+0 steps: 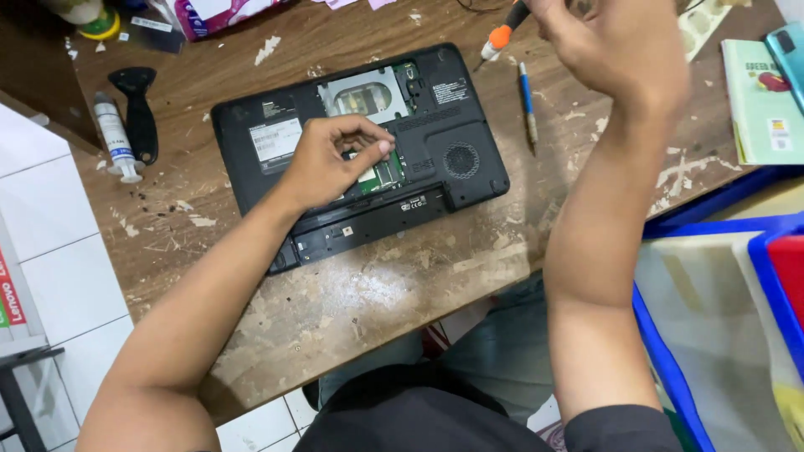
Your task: The person uses a screwdriver to remove screws from the back panel of a laptop. They then use their fingers to lift and remove a small metal bracket from the internal compartment.
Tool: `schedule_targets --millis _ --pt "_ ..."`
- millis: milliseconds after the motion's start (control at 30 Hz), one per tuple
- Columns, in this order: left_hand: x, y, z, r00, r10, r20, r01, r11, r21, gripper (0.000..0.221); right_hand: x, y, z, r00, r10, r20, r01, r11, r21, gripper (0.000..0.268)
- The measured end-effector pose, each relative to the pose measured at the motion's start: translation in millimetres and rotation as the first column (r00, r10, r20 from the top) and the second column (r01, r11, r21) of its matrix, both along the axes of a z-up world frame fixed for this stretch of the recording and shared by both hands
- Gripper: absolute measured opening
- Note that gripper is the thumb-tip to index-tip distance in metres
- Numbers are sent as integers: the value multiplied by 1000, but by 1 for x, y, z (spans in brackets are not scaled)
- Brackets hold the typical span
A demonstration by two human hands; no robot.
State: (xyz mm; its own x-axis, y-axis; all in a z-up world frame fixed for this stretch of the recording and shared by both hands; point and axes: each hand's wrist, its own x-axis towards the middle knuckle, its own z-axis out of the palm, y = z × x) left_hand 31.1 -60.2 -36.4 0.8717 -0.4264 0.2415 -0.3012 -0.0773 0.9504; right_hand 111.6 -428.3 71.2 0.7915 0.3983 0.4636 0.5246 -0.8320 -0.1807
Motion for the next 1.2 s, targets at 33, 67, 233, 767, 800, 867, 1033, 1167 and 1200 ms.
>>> schedule_targets --millis 33,67,233,767,800,867,1033,1167,1200 --pt "-1 -2 0 1000 -7 0 7 1000 -9 10 1 4 -8 1000 -7 0 7 1000 -9 31" --pt "-2 -3 -1 1000 0 16 0 1000 26 10 2 8 -16 991 109 72 -118 983 138 18" --pt "0 -5 2 999 8 38 -12 993 121 11 5 21 -64 959 175 224 -277 756 594 23" --pt "-8 -9 3 988 -50 144 22 981 192 6 -8 12 -74 973 213 93 -232 903 361 36" --pt "-8 -9 3 987 -55 150 26 981 191 6 -8 12 -75 970 227 92 -245 904 351 33" --pt "-8 -8 3 988 -51 142 22 979 203 7 -11 16 -69 968 239 80 -251 902 350 32" --pt "-9 -9 5 988 -47 146 17 981 194 6 -18 22 -61 971 232 59 -237 898 371 32" --pt "-9 -9 4 988 -47 147 18 982 189 6 -17 20 -62 969 238 64 -246 908 339 32" --pt "-9 -9 2 987 -42 157 12 982 188 5 -18 21 -62 969 241 56 -245 907 343 33"
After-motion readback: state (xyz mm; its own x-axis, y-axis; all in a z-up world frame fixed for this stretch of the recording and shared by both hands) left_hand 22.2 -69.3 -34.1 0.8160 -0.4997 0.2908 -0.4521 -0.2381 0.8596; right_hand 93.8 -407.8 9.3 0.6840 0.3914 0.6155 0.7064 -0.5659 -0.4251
